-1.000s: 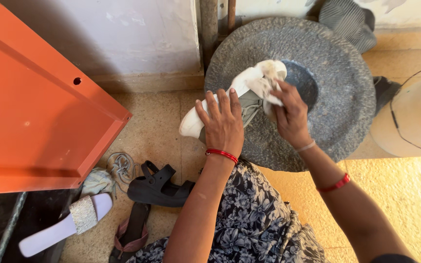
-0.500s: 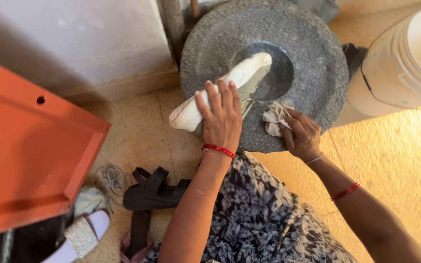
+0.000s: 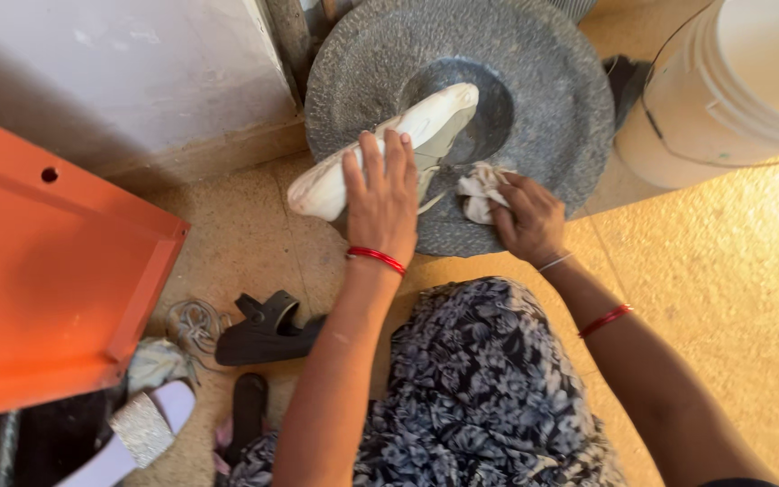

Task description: The person wipes a light-colored sneaker with a white cloth, then places it in a shoe rack. They then pick up a dark sandal and wipe it with the same cloth before placing it in the rack.

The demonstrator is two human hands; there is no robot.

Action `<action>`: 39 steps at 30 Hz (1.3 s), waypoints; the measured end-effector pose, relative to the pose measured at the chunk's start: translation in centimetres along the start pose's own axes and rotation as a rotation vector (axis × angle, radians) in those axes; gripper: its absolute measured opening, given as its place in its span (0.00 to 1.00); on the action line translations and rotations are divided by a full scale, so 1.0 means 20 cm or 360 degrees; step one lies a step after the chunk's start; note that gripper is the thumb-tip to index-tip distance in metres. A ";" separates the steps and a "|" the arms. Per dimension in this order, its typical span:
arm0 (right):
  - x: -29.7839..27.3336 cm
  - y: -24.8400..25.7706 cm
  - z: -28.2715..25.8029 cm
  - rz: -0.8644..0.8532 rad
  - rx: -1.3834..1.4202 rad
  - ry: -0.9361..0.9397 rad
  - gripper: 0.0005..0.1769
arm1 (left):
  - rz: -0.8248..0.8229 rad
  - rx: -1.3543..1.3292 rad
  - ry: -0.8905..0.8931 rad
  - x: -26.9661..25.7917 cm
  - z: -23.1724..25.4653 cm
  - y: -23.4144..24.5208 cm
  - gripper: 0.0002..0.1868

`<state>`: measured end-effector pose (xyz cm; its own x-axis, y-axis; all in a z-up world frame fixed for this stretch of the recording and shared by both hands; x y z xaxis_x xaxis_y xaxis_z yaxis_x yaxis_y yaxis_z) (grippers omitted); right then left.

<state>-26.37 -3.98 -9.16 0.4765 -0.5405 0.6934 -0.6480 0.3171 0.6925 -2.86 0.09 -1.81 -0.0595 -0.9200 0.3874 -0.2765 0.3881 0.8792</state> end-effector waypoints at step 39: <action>0.81 -0.53 0.20 -0.0353 0.0678 -0.1011 0.15 | 0.0087 -0.0511 0.0284 -0.13 -0.20 -0.11 0.73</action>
<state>-14.24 -19.25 -6.13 0.2744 -0.9377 0.2133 -0.8101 -0.1059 0.5767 1.71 1.91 -3.60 0.1100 -0.8844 0.4536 0.0389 0.4598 0.8872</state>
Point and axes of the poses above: each hand's wrist, its own x-axis towards the middle knuckle, its own y-axis out of the back of the hand, z = x × y, the point moved 1 cm from there along x, towards the middle knuckle, and after that the axes turned 6 degrees about y, right-handed, at the moved point
